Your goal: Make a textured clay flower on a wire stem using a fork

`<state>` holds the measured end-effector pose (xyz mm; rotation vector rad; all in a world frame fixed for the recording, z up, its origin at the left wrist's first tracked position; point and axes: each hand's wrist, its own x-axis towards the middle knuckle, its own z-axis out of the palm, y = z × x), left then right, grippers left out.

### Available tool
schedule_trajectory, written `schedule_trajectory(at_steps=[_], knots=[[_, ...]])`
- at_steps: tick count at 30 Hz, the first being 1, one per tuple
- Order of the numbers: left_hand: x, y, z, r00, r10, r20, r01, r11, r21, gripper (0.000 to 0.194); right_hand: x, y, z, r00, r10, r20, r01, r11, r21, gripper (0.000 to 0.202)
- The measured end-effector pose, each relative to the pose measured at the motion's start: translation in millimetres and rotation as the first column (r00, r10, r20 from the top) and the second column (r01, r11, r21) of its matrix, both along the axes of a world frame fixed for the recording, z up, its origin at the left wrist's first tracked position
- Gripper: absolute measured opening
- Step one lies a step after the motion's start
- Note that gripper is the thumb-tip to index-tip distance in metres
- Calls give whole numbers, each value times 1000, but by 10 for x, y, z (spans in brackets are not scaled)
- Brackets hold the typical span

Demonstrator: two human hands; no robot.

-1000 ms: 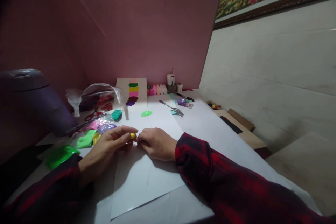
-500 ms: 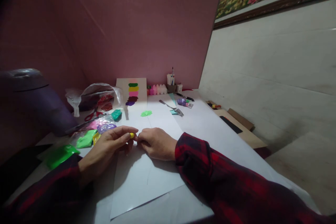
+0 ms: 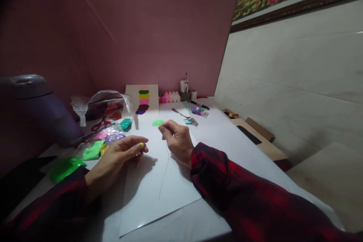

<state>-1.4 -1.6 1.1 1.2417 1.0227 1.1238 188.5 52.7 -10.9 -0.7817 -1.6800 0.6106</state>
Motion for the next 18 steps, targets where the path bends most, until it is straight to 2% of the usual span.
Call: schedule_trajectory(at_steps=[3, 7, 12, 18], knots=[[-14, 30, -20, 999, -7, 37, 7, 1000, -2, 44, -13, -32, -25, 995, 51, 85, -52, 999, 13, 18], [-3, 34, -19, 1000, 16, -1, -16, 999, 37, 39, -15, -75, -32, 978, 109, 180, -124, 989, 77, 13], [16, 0, -4, 999, -13, -32, 14, 1000, 18, 50, -14, -84, -19, 977, 114, 182, -135, 985, 106, 11], [-17, 25, -28, 998, -56, 22, 56, 998, -10, 43, -22, -82, -18, 980, 111, 165, -137, 979, 154, 11]])
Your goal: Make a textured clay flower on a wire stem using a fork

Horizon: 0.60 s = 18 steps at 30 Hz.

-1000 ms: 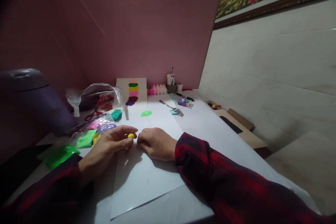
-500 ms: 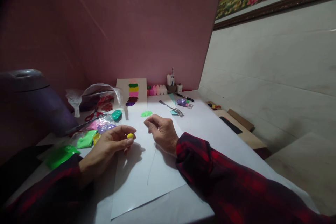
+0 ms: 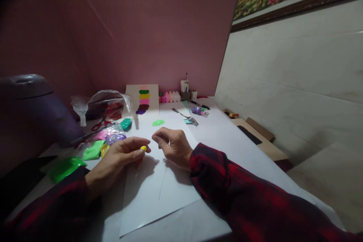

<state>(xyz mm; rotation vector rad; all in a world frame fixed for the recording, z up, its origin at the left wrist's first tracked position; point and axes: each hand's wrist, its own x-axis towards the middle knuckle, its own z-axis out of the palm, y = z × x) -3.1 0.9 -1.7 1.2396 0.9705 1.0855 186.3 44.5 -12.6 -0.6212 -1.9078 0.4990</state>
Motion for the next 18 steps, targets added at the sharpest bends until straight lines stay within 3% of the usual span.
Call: schedule_trajectory(at_steps=[4, 13, 18], knots=[[2, 8, -6, 999, 27, 29, -27, 999, 17, 43, 0, 2, -14, 1000, -6, 7, 6, 1000, -5, 10], [24, -40, 37, 997, 15, -75, -12, 999, 43, 49, 7, -2, -4, 1000, -4, 20, 4, 1000, -18, 11], [10, -14, 23, 1000, -2, -6, 2, 1000, 19, 41, 7, -3, -8, 1000, 5, 25, -4, 1000, -20, 11]])
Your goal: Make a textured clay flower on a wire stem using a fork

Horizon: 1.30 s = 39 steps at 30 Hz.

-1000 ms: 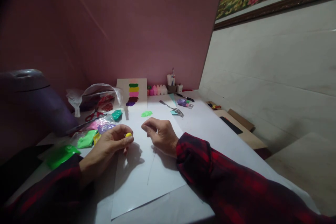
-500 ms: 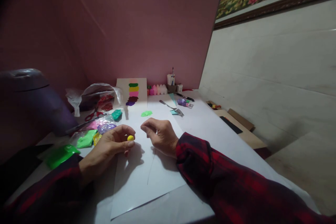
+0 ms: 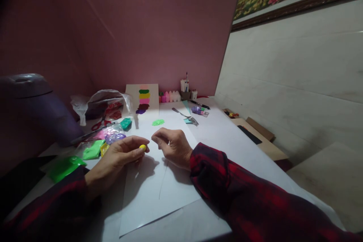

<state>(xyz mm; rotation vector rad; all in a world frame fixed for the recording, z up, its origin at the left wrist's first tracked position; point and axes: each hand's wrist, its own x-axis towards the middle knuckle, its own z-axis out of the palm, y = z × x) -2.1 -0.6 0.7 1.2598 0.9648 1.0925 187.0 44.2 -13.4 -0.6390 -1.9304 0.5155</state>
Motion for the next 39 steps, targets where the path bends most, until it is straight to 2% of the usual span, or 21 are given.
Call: schedule_trajectory(at_steps=[3, 6, 10, 15, 18, 22, 26, 29, 33, 37, 39], knots=[[5, 16, -12, 999, 33, 30, -33, 999, 13, 44, 3, -2, -9, 1000, -6, 1, 6, 1000, -4, 11], [24, 8, -5, 998, 55, -9, -55, 998, 34, 41, 5, 0, -14, 1000, -12, 1, 12, 1000, -8, 11], [31, -16, 8, 999, 27, -45, -25, 999, 48, 45, 6, 10, -7, 1000, -4, 4, 4, 1000, -12, 11], [-1, 0, -16, 1000, 8, -17, -8, 1000, 3, 40, 13, 9, -4, 1000, 8, 26, -8, 1000, -18, 12], [-9, 16, -25, 1000, 22, 15, -22, 1000, 8, 44, 13, -1, -16, 999, 15, 29, -14, 1000, -25, 12], [8, 6, -9, 999, 46, -25, -45, 998, 40, 38, 2, -4, -27, 1000, 15, 25, -14, 999, -38, 12], [20, -15, 2, 999, 27, -45, -26, 999, 23, 44, 0, 0, -10, 999, 22, 28, -21, 999, -45, 12], [11, -7, -4, 1000, 14, -28, -14, 1000, 0, 40, 8, -1, 4, 999, 25, 32, -23, 999, -41, 13], [5, 12, -4, 999, 24, 25, -24, 1000, 1, 44, 14, -2, -1, 999, 18, 39, -17, 999, -32, 12], [21, -5, 12, 998, 54, -20, -53, 998, 38, 38, 6, -1, -13, 999, 18, 35, -16, 999, -41, 12], [27, -16, 12, 998, 35, -46, -33, 998, 45, 42, 2, 0, -15, 999, 19, 34, -17, 999, -46, 13]])
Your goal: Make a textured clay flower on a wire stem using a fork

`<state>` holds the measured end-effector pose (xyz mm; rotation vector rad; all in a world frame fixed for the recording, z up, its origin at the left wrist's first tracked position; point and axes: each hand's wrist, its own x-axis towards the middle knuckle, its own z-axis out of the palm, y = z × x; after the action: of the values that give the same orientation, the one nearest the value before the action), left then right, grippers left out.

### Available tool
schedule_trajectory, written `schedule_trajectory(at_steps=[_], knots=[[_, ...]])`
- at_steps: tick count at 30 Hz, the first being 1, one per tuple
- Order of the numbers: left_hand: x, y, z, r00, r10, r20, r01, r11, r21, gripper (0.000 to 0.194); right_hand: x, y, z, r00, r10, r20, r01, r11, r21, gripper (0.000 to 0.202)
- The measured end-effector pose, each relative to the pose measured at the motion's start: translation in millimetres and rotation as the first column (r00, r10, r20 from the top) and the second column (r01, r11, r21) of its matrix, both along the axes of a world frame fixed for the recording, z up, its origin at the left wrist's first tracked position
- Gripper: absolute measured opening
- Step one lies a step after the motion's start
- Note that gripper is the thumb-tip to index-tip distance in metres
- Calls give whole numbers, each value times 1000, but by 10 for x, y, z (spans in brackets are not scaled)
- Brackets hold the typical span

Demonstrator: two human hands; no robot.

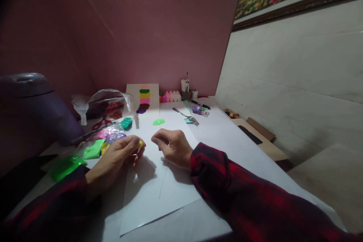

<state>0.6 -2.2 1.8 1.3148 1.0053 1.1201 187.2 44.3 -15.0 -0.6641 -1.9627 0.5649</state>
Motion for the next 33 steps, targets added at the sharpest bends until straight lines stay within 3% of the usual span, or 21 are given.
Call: schedule_trajectory(at_steps=[10, 14, 19, 26, 33], knots=[[-28, 27, -20, 998, -11, 62, 13, 999, -39, 43, 8, 0, -3, 1000, -3, 14, 3, 1000, 7, 12], [-12, 10, -14, 1000, 9, 27, -8, 1000, -13, 37, 8, -2, -5, 1000, 0, 15, 0, 1000, 3, 12], [-1, -9, 6, 1000, -13, -20, 13, 1000, -17, 44, 15, 1, -7, 1000, 7, 12, -7, 1000, -1, 12], [-23, 20, -4, 999, 3, 50, -1, 999, -44, 43, 13, 0, 1, 1000, -3, 26, 3, 1000, 4, 12], [3, -5, -3, 1000, -12, -1, 12, 1000, -21, 40, 11, -3, 6, 1000, 5, 23, -5, 1000, 4, 13]])
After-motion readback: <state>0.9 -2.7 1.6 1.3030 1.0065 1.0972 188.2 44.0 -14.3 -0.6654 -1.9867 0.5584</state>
